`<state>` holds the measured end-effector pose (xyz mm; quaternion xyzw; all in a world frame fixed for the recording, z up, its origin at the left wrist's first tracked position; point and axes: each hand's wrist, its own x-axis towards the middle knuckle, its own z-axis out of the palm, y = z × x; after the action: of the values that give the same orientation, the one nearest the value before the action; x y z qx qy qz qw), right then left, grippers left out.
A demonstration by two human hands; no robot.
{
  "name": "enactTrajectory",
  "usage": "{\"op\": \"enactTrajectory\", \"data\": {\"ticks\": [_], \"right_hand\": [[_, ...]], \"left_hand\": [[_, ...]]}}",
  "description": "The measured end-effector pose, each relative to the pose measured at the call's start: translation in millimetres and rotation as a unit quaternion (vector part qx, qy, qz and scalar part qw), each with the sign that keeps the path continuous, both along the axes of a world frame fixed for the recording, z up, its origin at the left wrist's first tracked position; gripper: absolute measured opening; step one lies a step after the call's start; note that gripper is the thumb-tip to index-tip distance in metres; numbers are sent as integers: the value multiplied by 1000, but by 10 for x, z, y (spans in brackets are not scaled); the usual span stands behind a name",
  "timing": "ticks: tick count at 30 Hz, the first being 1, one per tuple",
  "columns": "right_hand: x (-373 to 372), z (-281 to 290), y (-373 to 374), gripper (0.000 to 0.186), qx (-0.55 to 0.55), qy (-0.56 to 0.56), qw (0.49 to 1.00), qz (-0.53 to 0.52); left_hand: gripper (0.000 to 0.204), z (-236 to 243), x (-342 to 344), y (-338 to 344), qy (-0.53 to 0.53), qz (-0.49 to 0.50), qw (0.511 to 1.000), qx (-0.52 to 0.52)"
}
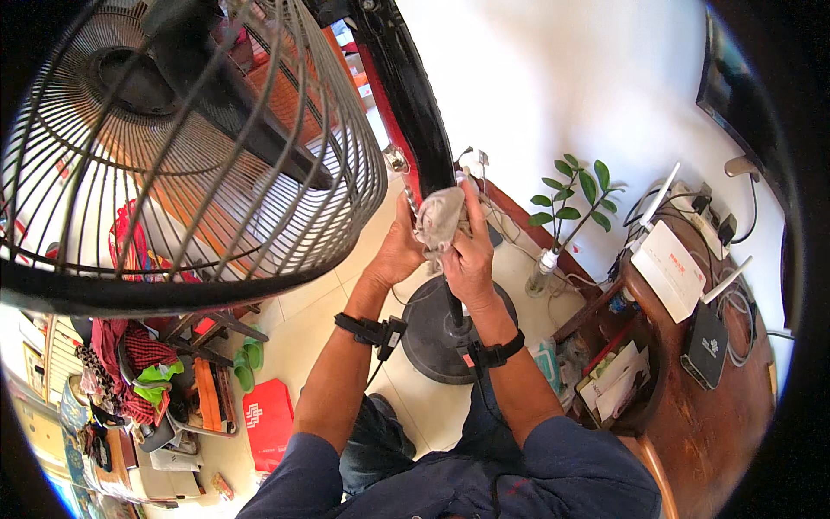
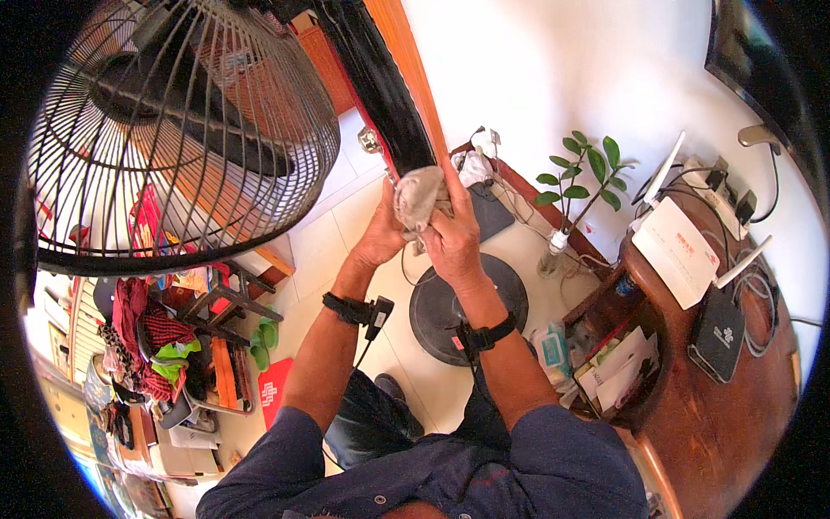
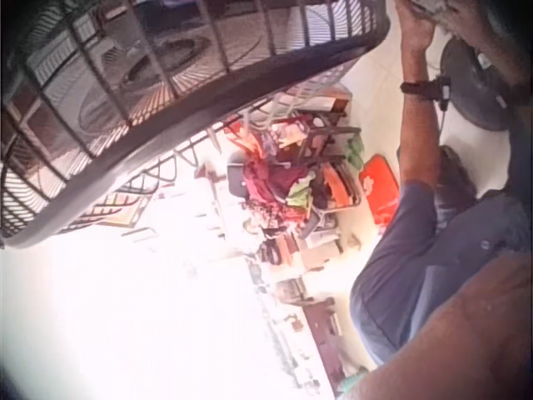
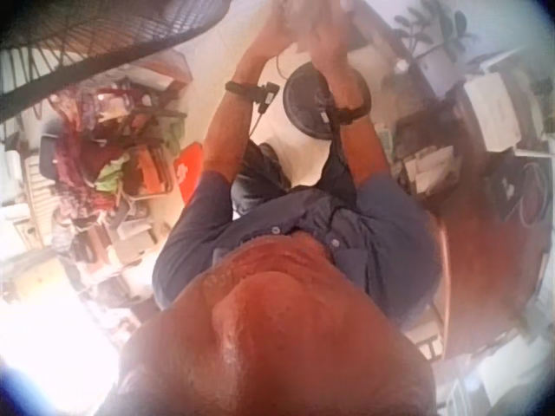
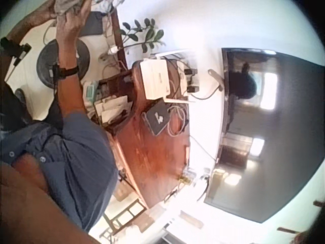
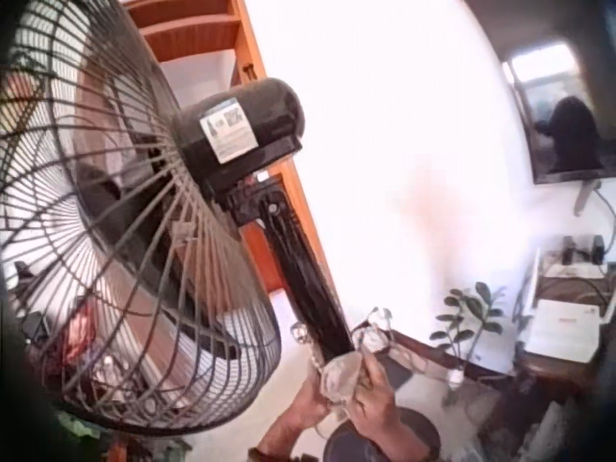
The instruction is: The person wipes a wooden cabinet and a standing fan with a cloth, then moves to the kitchen to rinse the cloth under a tap. The person also briefly handles a plastic bag and a jar on the floor.
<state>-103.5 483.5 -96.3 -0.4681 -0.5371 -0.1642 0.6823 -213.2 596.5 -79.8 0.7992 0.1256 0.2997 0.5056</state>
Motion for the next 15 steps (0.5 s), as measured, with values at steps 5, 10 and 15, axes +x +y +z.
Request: {"op": "enactTrajectory", "data": {"ticks": [5,10,15], "right_hand": [[-103,-423,-167,28,-60,54,997,17],[-99,-70,-160,32,23,82,996,20],[45,746,103,32,47,66,995,59]], "left_hand": [[91,119,-115,-53,-45,-80,983,-157],[67,80,-73,-51,-82,-91,971,-204],[93,6,-65,-44,-109,-66,967,-218]]}}
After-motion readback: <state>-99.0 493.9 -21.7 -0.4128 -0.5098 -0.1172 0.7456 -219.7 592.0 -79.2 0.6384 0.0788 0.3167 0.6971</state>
